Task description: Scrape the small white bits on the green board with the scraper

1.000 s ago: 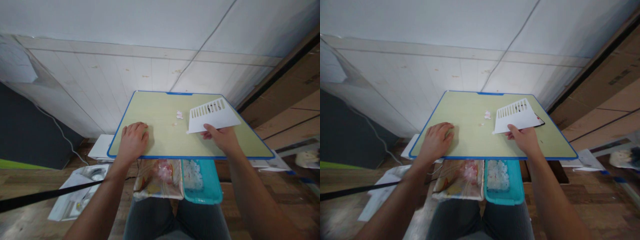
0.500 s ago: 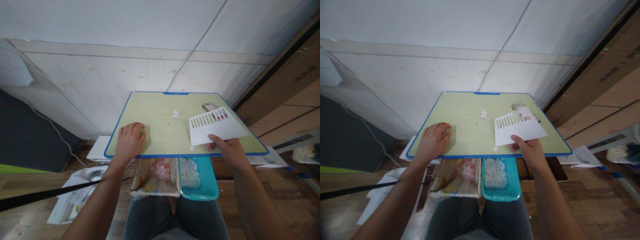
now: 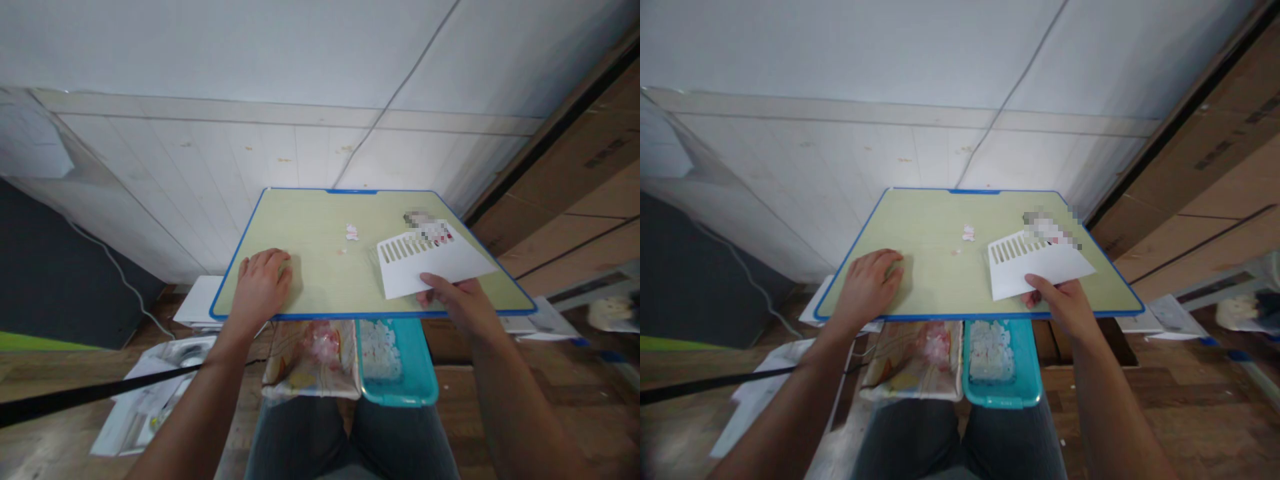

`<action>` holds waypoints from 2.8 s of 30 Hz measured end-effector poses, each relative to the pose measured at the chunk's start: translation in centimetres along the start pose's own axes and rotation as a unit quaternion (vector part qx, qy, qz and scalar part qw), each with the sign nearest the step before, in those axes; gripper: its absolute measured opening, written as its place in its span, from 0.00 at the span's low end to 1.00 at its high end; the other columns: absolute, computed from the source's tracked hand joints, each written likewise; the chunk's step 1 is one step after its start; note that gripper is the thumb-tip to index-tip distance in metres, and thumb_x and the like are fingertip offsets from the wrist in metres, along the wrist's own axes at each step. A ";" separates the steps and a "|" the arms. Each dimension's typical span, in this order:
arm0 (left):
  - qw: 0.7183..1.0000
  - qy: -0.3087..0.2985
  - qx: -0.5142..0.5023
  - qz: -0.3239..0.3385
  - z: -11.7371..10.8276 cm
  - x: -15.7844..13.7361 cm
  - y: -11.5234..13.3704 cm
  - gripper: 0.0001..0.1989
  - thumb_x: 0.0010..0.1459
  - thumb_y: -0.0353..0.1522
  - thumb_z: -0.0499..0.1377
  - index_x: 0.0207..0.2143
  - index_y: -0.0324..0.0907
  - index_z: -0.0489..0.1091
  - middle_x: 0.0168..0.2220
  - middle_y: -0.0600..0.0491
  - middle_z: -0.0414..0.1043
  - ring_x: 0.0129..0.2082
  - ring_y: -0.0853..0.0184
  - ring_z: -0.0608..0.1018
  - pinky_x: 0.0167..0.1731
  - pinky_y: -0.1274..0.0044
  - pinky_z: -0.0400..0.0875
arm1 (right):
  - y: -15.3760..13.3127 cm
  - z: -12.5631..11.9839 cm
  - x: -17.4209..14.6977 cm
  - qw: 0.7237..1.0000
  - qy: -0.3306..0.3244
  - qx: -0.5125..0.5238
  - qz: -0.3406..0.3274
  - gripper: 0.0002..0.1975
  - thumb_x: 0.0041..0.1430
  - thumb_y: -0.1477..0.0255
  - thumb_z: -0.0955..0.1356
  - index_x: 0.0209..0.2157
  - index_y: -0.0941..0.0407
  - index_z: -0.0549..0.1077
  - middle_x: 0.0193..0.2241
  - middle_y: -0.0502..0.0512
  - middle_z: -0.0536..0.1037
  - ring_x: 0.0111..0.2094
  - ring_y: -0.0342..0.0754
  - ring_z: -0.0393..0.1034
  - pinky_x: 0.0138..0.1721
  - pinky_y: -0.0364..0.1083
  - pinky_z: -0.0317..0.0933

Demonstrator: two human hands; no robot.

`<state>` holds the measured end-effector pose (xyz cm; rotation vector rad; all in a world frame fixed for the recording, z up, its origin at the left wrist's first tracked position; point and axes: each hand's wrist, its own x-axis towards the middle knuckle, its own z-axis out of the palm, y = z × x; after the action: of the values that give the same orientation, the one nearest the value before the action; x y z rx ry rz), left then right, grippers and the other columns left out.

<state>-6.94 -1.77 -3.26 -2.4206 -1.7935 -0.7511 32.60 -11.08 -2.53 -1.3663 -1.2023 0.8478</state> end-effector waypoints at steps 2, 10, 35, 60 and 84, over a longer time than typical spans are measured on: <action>1.000 -0.005 0.003 -0.003 -0.1 0.2 0.0 0.18 0.75 0.34 0.57 0.59 0.45 0.82 0.66 0.41 0.84 0.69 0.47 0.82 0.74 0.53 0.70 | -0.1 0.4 1.2 1.000 0.020 -0.011 0.005 0.21 0.62 0.51 0.82 0.31 0.53 0.81 0.24 0.57 0.85 0.22 0.52 0.77 0.26 0.50 0.76; 0.988 -0.124 0.070 -0.054 -1.8 5.4 1.9 0.20 0.74 0.40 0.58 0.60 0.46 0.84 0.66 0.40 0.84 0.68 0.43 0.82 0.74 0.47 0.71 | -2.5 5.2 10.3 0.995 0.075 -0.040 -0.049 0.25 0.51 0.46 0.81 0.27 0.55 0.80 0.23 0.62 0.85 0.19 0.51 0.76 0.21 0.48 0.72; 0.996 -0.088 0.016 -0.002 5.1 17.8 0.6 0.23 0.72 0.30 0.54 0.61 0.45 0.84 0.67 0.39 0.83 0.69 0.43 0.79 0.72 0.48 0.71 | -4.4 9.4 13.9 0.982 -0.128 -0.090 -0.104 0.27 0.63 0.43 0.81 0.28 0.52 0.80 0.22 0.56 0.83 0.22 0.51 0.78 0.25 0.48 0.77; 0.996 -0.089 0.007 -0.002 5.1 17.7 0.6 0.23 0.73 0.31 0.54 0.60 0.46 0.84 0.67 0.39 0.82 0.69 0.43 0.78 0.72 0.49 0.70 | -3.9 9.0 13.9 0.985 -0.090 -0.085 -0.117 0.21 0.62 0.50 0.81 0.27 0.50 0.80 0.21 0.56 0.82 0.21 0.51 0.75 0.22 0.49 0.74; 0.997 -0.076 -0.013 -0.027 5.2 17.9 0.3 0.20 0.74 0.31 0.57 0.61 0.46 0.82 0.66 0.39 0.80 0.69 0.45 0.76 0.72 0.51 0.68 | -5.8 10.2 9.4 0.950 -0.280 -0.105 -0.091 0.25 0.69 0.46 0.80 0.25 0.48 0.81 0.22 0.56 0.83 0.25 0.54 0.80 0.28 0.51 0.80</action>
<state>-0.97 15.73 -0.62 -2.5177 -1.9195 -0.6133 24.01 0.10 2.68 -1.1855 -1.8720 1.0327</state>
